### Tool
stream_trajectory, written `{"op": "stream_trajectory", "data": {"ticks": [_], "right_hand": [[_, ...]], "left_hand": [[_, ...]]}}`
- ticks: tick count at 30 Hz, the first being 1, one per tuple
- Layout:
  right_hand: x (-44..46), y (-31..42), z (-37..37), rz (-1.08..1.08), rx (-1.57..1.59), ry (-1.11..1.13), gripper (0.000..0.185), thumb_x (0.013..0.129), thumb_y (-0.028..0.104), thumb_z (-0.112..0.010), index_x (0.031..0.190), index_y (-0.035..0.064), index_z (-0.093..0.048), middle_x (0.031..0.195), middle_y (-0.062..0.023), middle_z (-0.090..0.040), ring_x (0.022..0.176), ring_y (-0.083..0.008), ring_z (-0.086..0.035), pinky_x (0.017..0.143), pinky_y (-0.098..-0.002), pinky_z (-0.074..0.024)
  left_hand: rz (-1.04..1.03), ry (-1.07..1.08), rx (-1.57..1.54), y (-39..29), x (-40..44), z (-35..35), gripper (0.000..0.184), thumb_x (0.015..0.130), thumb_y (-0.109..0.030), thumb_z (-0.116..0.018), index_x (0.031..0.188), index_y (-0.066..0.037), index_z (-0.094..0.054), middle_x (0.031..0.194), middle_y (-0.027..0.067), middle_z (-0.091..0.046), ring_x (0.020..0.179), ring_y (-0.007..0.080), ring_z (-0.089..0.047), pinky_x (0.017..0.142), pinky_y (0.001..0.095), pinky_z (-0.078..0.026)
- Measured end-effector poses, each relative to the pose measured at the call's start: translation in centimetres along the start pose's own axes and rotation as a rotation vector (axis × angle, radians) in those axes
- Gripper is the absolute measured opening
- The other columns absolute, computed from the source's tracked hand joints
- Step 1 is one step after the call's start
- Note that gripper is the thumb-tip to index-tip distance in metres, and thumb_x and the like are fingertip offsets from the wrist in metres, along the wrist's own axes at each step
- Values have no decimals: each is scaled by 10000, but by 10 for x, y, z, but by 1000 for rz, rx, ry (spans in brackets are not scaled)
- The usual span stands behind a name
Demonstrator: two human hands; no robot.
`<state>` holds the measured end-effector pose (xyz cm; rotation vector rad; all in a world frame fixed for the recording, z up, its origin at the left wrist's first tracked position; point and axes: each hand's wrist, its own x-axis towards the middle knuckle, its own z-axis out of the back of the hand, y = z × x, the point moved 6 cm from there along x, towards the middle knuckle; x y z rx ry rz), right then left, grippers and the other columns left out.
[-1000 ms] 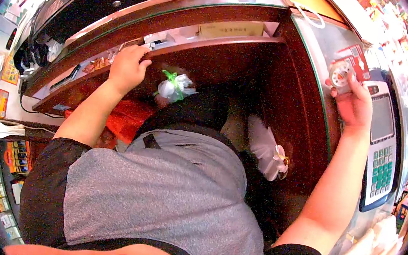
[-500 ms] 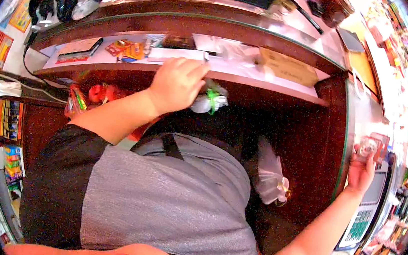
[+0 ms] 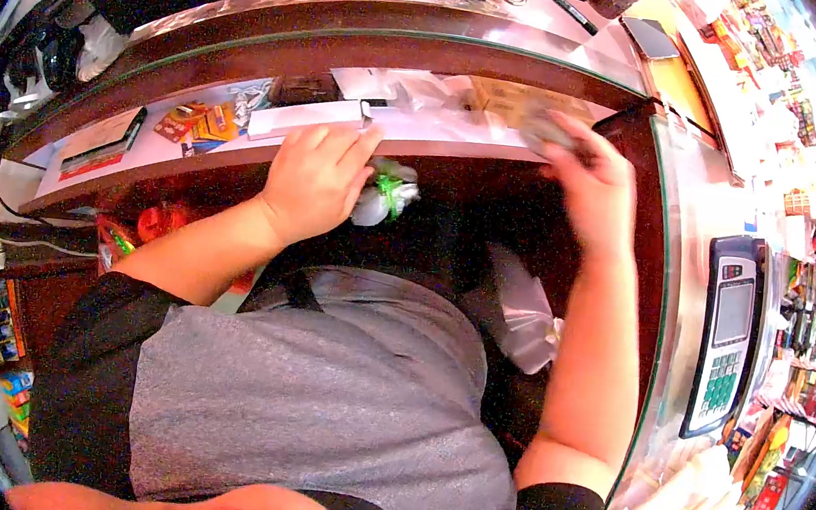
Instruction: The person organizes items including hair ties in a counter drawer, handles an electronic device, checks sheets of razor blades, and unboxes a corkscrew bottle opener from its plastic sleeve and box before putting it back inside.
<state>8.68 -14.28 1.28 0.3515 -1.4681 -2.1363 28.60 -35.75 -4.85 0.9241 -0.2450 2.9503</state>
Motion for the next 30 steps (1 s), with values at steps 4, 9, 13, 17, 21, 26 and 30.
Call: {"op": "stream_trajectory", "data": {"ticks": [4, 9, 13, 17, 21, 26, 30], "right_hand": [[11, 33, -105, 593, -592, 229, 373, 800, -61, -621, 1120, 105, -714, 1160, -134, -693, 1044, -329, -670, 901, -386, -529], [36, 9, -135, 308, -740, 320, 384, 817, -12, -605, 1183, 66, -692, 1143, -198, -688, 1080, -343, -659, 934, -386, -506], [49, -16, -133, 151, -681, 453, 374, 928, 223, -600, 1267, 70, -642, 1155, -214, -681, 1106, -359, -650, 959, -423, -494], [40, -21, -138, 278, -618, 555, 445, 949, 317, -611, 1325, 80, -607, 1381, -213, -564, 1316, -386, -499, 1105, -447, -374], [38, -15, -137, 281, -648, 520, 462, 963, 368, -599, 1344, 107, -603, 1447, -247, -494, 1384, -429, -406, 1151, -484, -311], [35, -11, -139, 252, -704, 432, 432, 989, 450, -540, 1243, 130, -680, 1375, -264, -553, 1285, -422, -519, 1052, -463, -425], [31, -7, -138, 259, -775, 369, 440, 990, 472, -530, 1227, 137, -688, 1353, -207, -589, 1212, -415, -570, 1007, -456, -458]], "left_hand": [[-10, -38, 22, 0, -2, 2, 472, 792, -202, -666, 1236, -52, -608, 969, 73, -615, 880, 255, -586, 780, 395, -459], [9, -96, 45, -3, -5, 4, 413, 831, -215, -564, 1197, -39, -636, 978, 43, -635, 863, 205, -591, 781, 367, -451], [15, -155, 32, 0, -8, -8, 437, 835, -249, -568, 1211, -36, -635, 1007, 53, -643, 922, 210, -594, 824, 382, -444], [32, -141, 22, 1, -9, -9, 518, 771, -300, -711, 1222, -65, -614, 1070, 46, -627, 959, 213, -579, 824, 385, -433], [35, -114, 1, 1, -8, -6, 533, 757, -296, -724, 1220, -57, -608, 1084, 55, -623, 955, 219, -576, 828, 383, -435], [27, -117, -21, 1, -8, -4, 533, 759, -293, -727, 1219, -55, -598, 1082, 63, -619, 967, 226, -572, 838, 388, -444], [30, -111, -8, 1, -10, -6, 530, 768, -292, -722, 1225, -55, -594, 1080, 71, -621, 970, 236, -574, 836, 394, -448]]}}
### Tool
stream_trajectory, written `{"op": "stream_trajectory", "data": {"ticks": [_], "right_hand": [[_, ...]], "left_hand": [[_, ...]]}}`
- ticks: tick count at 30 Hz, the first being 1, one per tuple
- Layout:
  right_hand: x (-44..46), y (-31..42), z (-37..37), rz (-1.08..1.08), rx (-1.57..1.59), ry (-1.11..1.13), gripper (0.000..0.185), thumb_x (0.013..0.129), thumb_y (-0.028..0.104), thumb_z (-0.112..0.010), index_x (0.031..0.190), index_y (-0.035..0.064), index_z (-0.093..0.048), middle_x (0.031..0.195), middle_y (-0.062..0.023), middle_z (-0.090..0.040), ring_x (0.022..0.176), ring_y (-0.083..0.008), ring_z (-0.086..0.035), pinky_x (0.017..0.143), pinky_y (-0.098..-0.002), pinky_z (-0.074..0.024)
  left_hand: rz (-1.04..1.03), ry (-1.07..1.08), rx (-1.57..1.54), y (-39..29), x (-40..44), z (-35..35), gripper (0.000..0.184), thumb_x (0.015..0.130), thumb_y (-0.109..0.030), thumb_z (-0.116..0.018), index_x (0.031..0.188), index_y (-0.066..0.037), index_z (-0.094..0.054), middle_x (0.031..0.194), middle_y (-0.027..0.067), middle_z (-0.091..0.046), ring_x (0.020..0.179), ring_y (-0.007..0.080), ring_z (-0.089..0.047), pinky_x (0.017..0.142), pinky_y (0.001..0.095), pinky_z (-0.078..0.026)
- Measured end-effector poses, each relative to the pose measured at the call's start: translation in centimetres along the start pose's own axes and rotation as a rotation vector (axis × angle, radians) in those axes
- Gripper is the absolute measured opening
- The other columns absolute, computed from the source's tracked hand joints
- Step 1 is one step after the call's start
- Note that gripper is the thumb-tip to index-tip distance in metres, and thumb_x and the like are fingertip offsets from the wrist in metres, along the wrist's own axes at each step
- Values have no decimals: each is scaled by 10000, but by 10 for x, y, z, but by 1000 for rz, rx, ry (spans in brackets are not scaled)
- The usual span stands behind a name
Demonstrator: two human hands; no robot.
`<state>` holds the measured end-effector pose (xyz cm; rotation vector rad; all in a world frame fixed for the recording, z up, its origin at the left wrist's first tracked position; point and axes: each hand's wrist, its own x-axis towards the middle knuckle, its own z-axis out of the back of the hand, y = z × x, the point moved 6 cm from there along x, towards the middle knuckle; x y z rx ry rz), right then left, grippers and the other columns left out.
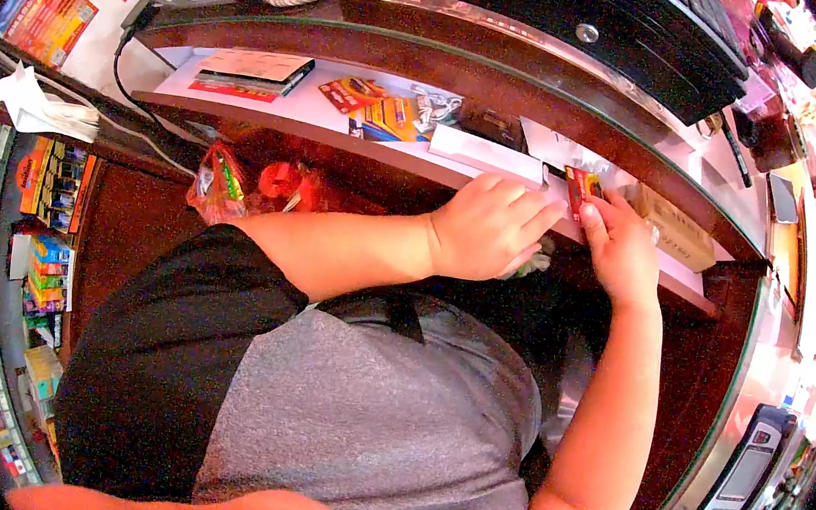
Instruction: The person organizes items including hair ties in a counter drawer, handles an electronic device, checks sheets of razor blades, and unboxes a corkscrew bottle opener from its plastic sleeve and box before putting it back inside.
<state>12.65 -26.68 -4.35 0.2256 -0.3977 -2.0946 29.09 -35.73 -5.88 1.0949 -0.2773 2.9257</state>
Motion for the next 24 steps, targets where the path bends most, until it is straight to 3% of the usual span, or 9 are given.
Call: {"op": "stream_trajectory", "data": {"ticks": [6, 9, 11, 13, 16, 18, 20, 22, 24], "right_hand": [[-7, 5, 5, 105, -98, -79, 409, 999, 419, -542, 1208, 99, -687, 1275, -171, -641, 1164, -387, -597, 996, -427, -464], [-1, -13, -1, 12, 265, 39, 392, 994, 360, -563, 1231, 65, -667, 1259, -159, -652, 1186, -339, -600, 1009, -391, -451], [0, -20, -1, -2, 370, -5, 380, 989, 320, -573, 1238, 46, -660, 1259, -157, -653, 1180, -308, -606, 1012, -377, -445], [1, -28, -4, 19, 453, -69, 344, 972, 237, -577, 1227, 20, -660, 1208, -153, -677, 1128, -258, -630, 994, -356, -455], [-1, -35, -5, -136, 476, 46, 334, 950, 194, -579, 1223, 22, -665, 1146, -153, -701, 1093, -249, -643, 978, -341, -462], [-2, -34, -7, -145, 536, 66, 343, 929, 180, -603, 1230, 29, -666, 1122, -134, -710, 1044, -220, -648, 945, -327, -474], [-1, -36, -8, -141, 599, 86, 356, 908, 166, -627, 1237, 36, -667, 1099, -116, -719, 994, -191, -652, 912, -313, -486], [0, -36, -10, -130, 602, 101, 357, 907, 182, -649, 1238, 49, -670, 1088, -105, -721, 964, -181, -651, 893, -310, -494], [0, -35, -8, -101, 540, 74, 355, 911, 196, -651, 1236, 54, -671, 1094, -115, -721, 976, -191, -657, 898, -316, -495]], "left_hand": [[-13, 7, -5, 0, 1, -2, 543, 784, -299, -713, 1254, -53, -599, 1063, 73, -625, 964, 245, -580, 837, 409, -453], [-12, 17, -9, -1, 1, 0, 547, 788, -302, -712, 1259, -47, -599, 1063, 80, -628, 979, 252, -586, 842, 423, -462], [-15, 28, -23, -1, 1, 1, 551, 790, -305, -712, 1258, -38, -598, 1075, 93, -633, 997, 260, -596, 840, 435, -470], [28, 104, -51, -2, 5, 6, 560, 789, -307, -714, 1261, -28, -595, 1097, 109, -640, 1018, 273, -607, 853, 446, -481], [80, 261, -124, -1, 16, 10, 547, 831, -333, -683, 1248, 13, -601, 1078, 156, -673, 1014, 330, -638, 926, 443, -497], [67, 459, -149, 8, 28, 6, 505, 868, -348, -652, 1222, 12, -630, 993, 183, -689, 951, 353, -660, 891, 454, -517], [42, 667, -188, 17, 44, 13, 387, 892, -334, -625, 1154, -58, -698, 942, 203, -693, 886, 381, -675, 817, 474, -543], [-14, 717, -253, 27, 54, 11, 348, 893, -324, -624, 1119, -77, -716, 959, 188, -695, 901, 383, -672, 821, 470, -542], [-84, 567, -303, 44, 60, 11, 314, 909, -297, -612, 1091, -62, -714, 1015, 186, -697, 964, 389, -656, 863, 477, -526]]}}
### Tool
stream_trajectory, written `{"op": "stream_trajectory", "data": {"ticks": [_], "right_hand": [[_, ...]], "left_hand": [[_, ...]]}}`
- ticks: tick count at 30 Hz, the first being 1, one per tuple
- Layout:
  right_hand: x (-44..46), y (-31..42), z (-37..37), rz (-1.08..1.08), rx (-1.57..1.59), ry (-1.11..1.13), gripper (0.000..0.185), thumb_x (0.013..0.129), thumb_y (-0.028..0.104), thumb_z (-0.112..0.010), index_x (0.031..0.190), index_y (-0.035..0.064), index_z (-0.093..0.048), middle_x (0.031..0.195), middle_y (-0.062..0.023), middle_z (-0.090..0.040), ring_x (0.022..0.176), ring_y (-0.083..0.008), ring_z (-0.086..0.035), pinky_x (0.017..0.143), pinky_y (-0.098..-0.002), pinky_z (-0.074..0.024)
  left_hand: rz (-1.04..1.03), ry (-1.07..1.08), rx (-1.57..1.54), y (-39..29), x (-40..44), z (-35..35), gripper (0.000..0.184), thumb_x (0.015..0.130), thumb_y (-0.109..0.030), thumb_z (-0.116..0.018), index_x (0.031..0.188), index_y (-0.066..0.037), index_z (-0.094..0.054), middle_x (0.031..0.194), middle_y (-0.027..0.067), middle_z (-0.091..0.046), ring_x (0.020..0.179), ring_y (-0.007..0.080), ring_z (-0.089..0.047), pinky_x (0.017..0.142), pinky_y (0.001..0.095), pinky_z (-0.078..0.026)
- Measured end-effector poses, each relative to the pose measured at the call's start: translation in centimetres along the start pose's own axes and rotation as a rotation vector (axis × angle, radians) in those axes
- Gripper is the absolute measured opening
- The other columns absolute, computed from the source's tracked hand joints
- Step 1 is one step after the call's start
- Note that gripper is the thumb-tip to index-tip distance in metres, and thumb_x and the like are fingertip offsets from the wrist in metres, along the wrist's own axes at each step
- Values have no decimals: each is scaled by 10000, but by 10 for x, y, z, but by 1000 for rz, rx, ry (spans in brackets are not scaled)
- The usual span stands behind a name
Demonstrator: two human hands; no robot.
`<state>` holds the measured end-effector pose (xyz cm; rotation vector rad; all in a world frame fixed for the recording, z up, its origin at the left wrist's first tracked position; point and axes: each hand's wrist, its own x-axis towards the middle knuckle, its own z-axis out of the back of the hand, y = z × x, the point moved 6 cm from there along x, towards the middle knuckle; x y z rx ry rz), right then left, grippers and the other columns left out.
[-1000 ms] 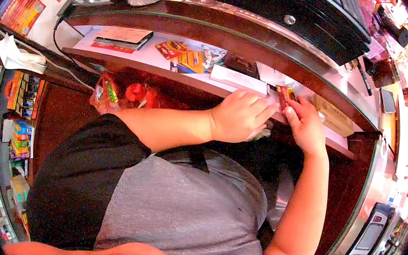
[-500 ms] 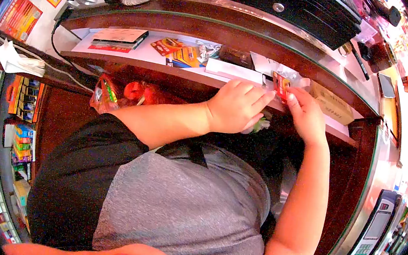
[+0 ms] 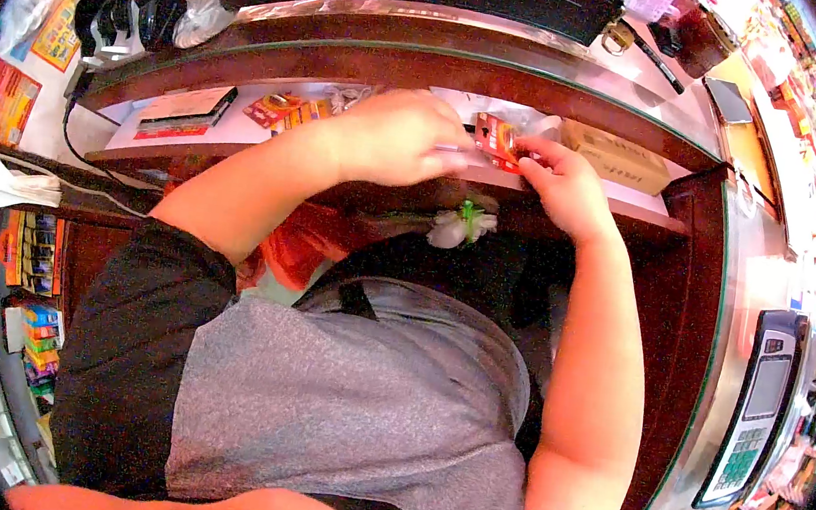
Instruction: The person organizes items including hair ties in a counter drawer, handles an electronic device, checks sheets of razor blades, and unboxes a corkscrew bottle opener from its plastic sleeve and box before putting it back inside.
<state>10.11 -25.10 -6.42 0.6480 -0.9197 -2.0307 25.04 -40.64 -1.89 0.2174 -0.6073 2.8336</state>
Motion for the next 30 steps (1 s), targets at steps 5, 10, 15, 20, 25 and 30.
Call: {"op": "stream_trajectory", "data": {"ticks": [5, 10, 15, 20, 25, 30], "right_hand": [[-5, 7, 2, 0, -69, -5, 356, 915, 222, -652, 1228, 54, -672, 1118, -130, -716, 1013, -221, -670, 909, -335, -501], [-2, 10, 1, 51, -136, -25, 343, 913, 255, -651, 1208, 83, -687, 1145, -121, -714, 1032, -247, -677, 920, -349, -508], [-4, 15, 3, 49, -165, -41, 334, 916, 271, -640, 1198, 101, -693, 1135, -129, -714, 1020, -275, -682, 910, -364, -514], [-6, 18, 2, 51, -164, -28, 332, 918, 284, -636, 1192, 108, -698, 1111, -140, -718, 1015, -284, -685, 902, -375, -516], [-6, 14, 2, 52, -182, -40, 327, 915, 303, -640, 1180, 122, -707, 1088, -147, -720, 1009, -286, -687, 900, -380, -516], [-5, 12, 2, 44, -206, -50, 319, 913, 316, -638, 1170, 143, -713, 1076, -143, -723, 1005, -293, -687, 901, -384, -515]], "left_hand": [[93, -13, -101, 53, -31, 6, 306, 961, -207, -564, 1161, -16, -693, 1245, 211, -645, 1167, 363, -609, 1032, 419, -466], [285, 79, -107, 88, -72, 10, 340, 913, -200, -629, 1198, -24, -684, 1330, 200, -606, 1244, 326, -575, 1063, 383, -438], [409, 142, -174, 86, -61, 8, 405, 758, -107, -745, 1147, -12, -683, 1225, 163, -650, 1141, 290, -617, 994, 357, -469], [380, 82, -224, 93, -71, 12, 429, 702, -44, -750, 1123, -11, -676, 1112, 129, -666, 1062, 275, -631, 934, 355, -493], [384, 100, -238, 109, -95, 18, 435, 701, -18, -730, 1134, -23, -680, 1119, 119, -676, 1050, 262, -634, 928, 348, -493], [479, 133, -223, 107, -115, 33, 448, 721, 20, -707, 1160, -69, -692, 1148, 117, -682, 1073, 250, -632, 942, 344, -495]]}}
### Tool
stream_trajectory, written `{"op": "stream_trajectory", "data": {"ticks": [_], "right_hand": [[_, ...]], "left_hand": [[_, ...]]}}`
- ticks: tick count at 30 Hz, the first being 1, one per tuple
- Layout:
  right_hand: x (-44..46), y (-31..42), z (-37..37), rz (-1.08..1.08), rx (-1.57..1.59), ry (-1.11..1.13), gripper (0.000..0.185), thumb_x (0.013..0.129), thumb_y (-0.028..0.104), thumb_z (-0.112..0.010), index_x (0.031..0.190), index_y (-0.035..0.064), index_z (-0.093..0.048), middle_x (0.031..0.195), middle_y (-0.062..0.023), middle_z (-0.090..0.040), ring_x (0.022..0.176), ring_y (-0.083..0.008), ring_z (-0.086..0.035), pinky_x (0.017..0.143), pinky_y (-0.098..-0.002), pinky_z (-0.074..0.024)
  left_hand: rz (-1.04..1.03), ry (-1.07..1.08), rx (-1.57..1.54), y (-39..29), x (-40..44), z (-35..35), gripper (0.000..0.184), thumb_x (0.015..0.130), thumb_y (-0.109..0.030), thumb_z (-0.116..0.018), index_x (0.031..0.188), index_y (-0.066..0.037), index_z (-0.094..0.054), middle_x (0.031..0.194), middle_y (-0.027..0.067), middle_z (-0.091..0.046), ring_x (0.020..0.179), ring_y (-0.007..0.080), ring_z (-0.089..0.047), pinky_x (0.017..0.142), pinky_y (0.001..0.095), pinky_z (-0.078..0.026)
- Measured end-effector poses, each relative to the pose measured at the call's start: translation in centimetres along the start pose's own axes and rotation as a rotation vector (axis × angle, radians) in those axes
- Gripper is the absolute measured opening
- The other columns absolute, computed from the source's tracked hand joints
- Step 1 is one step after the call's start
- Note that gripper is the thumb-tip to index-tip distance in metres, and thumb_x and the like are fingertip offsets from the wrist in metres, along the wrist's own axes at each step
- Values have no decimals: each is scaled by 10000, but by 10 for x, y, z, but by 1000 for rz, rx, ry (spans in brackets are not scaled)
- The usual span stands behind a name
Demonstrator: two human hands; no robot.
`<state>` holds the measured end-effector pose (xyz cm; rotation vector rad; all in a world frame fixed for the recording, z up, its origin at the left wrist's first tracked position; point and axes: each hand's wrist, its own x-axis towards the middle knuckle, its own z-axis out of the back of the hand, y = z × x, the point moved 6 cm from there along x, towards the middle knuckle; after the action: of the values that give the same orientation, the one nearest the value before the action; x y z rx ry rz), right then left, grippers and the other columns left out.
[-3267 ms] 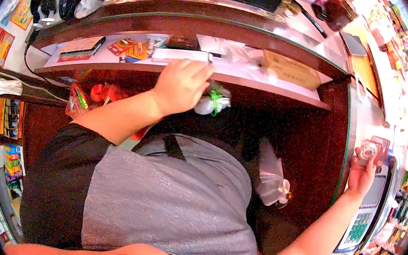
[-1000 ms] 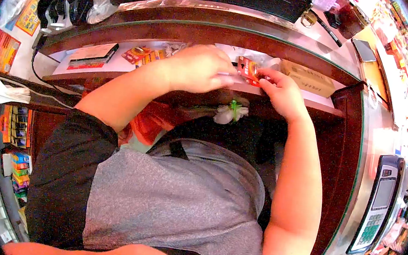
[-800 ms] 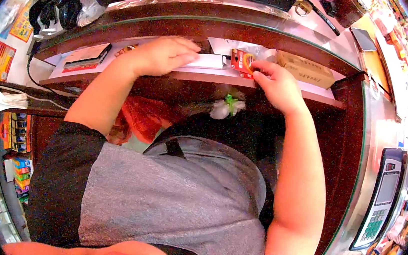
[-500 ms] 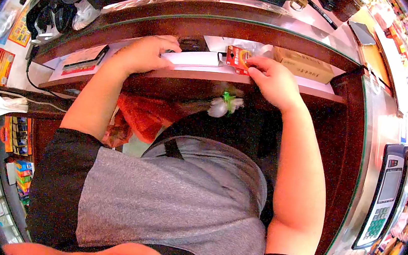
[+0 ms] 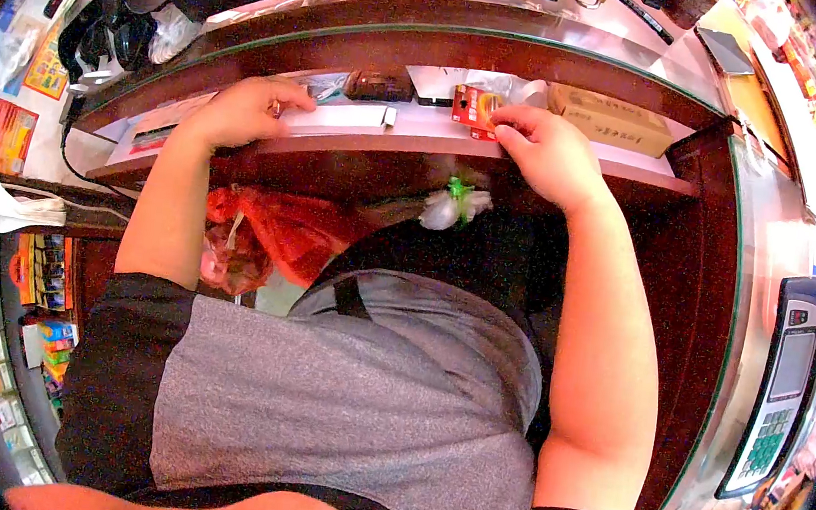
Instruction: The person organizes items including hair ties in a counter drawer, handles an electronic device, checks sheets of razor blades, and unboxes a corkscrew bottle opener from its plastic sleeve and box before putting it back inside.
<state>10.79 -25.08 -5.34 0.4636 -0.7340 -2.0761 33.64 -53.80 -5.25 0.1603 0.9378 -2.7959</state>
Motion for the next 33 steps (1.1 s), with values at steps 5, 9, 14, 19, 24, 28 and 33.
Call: {"op": "stream_trajectory", "data": {"ticks": [5, 9, 14, 19, 24, 28, 33], "right_hand": [[-1, 2, 2, -1, -25, -13, 314, 912, 332, -631, 1159, 160, -719, 1074, -138, -724, 1009, -299, -685, 904, -390, -514], [-1, 1, 1, 2, -28, -19, 314, 911, 334, -628, 1157, 162, -720, 1069, -134, -725, 1015, -302, -685, 904, -393, -514], [-2, 2, 1, 15, -36, -8, 317, 914, 344, -620, 1157, 166, -719, 1077, -130, -724, 1023, -303, -683, 896, -399, -516], [-1, 2, 1, 11, -61, -17, 318, 917, 352, -617, 1158, 170, -718, 1089, -128, -721, 1028, -303, -682, 899, -399, -517], [-2, 1, 0, -10, -16, -8, 319, 914, 341, -625, 1155, 154, -718, 1102, -132, -719, 1047, -311, -676, 918, -400, -513], [-2, 3, 2, 24, -12, -10, 316, 912, 334, -631, 1154, 151, -719, 1096, -135, -720, 1050, -313, -674, 924, -403, -512], [-2, 8, 1, 11, -48, -20, 326, 906, 348, -636, 1156, 155, -720, 1085, -134, -722, 1033, -313, -679, 914, -402, -516]], "left_hand": [[138, -13, 9, 17, -7, 2, 459, 741, 21, -686, 1189, -78, -670, 1175, 121, -675, 1092, 243, -629, 949, 336, -492], [146, -10, 33, 25, -7, 2, 391, 804, -50, -676, 1195, -73, -662, 1196, 136, -670, 1113, 257, -625, 969, 341, -484], [-56, -66, 78, -7, -8, -4, 378, 928, -222, -647, 1259, -41, -628, 1305, 169, -623, 1219, 299, -583, 1045, 363, -443], [-141, -96, 84, -28, 17, -23, 540, 1004, -361, -542, 1436, -43, -489, 1492, 190, -470, 1390, 323, -441, 1151, 382, -335], [96, -29, 345, -34, 58, -37, 662, 1009, -478, -457, 1491, -27, -404, 1547, 196, -391, 1430, 338, -380, 1180, 414, -292], [114, -59, 260, -13, 77, -48, 647, 1002, -449, -453, 1462, 5, -428, 1515, 212, -425, 1404, 355, -410, 1163, 418, -321], [90, -134, 252, -2, 84, -52, 593, 926, -398, -552, 1416, -68, -503, 1383, 202, -572, 1283, 357, -542, 1098, 417, -390]]}}
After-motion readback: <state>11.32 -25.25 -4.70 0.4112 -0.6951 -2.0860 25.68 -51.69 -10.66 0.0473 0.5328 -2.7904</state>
